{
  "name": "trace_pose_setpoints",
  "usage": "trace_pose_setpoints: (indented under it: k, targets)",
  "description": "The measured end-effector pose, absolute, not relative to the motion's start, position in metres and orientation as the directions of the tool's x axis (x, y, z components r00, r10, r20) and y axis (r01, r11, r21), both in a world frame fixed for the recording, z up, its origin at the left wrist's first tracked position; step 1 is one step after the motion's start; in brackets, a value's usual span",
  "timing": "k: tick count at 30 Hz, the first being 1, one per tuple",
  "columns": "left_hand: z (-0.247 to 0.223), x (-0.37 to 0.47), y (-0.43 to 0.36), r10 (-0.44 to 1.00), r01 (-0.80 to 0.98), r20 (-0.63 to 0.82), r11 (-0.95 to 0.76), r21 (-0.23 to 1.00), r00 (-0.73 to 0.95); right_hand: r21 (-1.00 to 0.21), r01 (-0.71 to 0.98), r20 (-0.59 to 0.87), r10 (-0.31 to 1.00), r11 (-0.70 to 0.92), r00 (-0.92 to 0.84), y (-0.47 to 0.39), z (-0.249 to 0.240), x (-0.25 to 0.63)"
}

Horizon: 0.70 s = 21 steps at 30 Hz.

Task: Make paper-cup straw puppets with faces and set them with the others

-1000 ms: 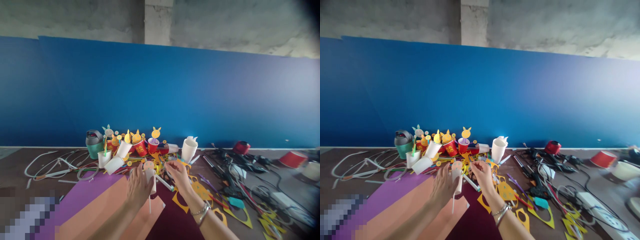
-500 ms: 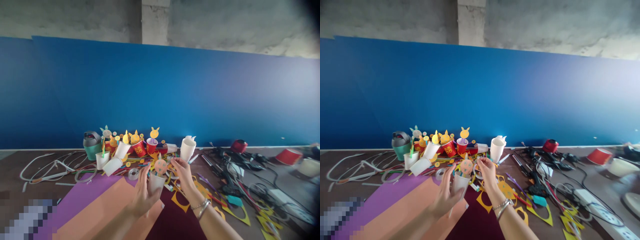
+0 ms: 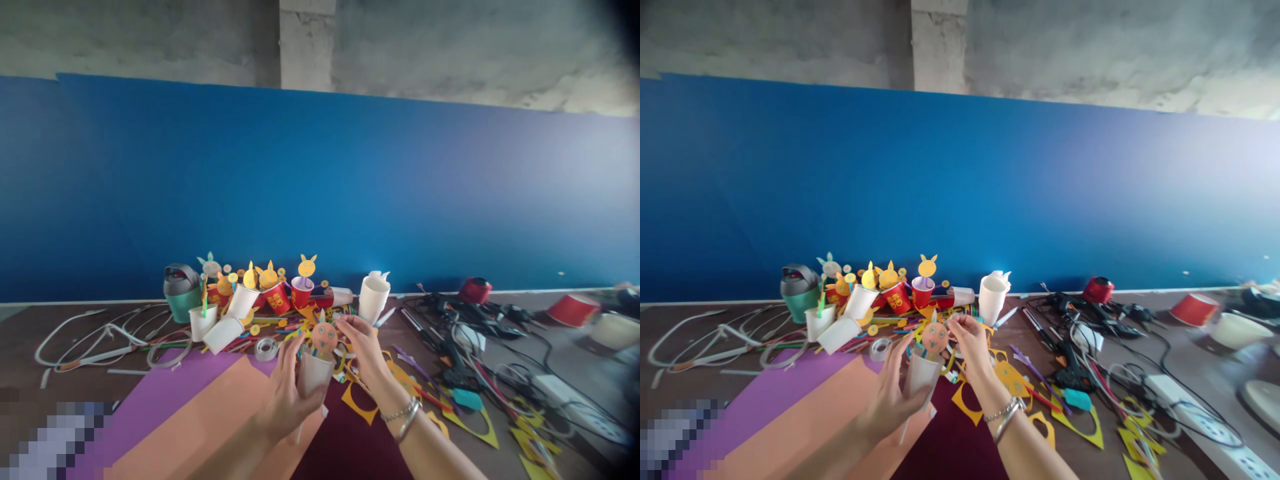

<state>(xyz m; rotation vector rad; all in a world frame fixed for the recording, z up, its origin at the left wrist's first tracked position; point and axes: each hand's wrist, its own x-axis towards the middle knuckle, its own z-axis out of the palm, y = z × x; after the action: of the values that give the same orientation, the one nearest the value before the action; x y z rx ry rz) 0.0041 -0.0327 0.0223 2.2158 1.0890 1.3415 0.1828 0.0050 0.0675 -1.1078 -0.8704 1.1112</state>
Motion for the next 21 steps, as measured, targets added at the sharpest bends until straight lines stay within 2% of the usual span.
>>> trace_pose_setpoints:
  k: [13,21]
  targets:
    - [0.0225,0.0075,-0.0346,0.757,0.437,0.603,-0.645,0.627,0.252,-0.975,-0.214,0.012,0.974,0.062,0.227,0.0035,0.0666,0.1825]
    - [0.0272,0.0079,-0.0358,0.767,0.449,0.576,-0.636,0.628,0.281,-0.971,-0.19,0.1,0.969,0.144,0.225,0.0035,0.0671,0.1827]
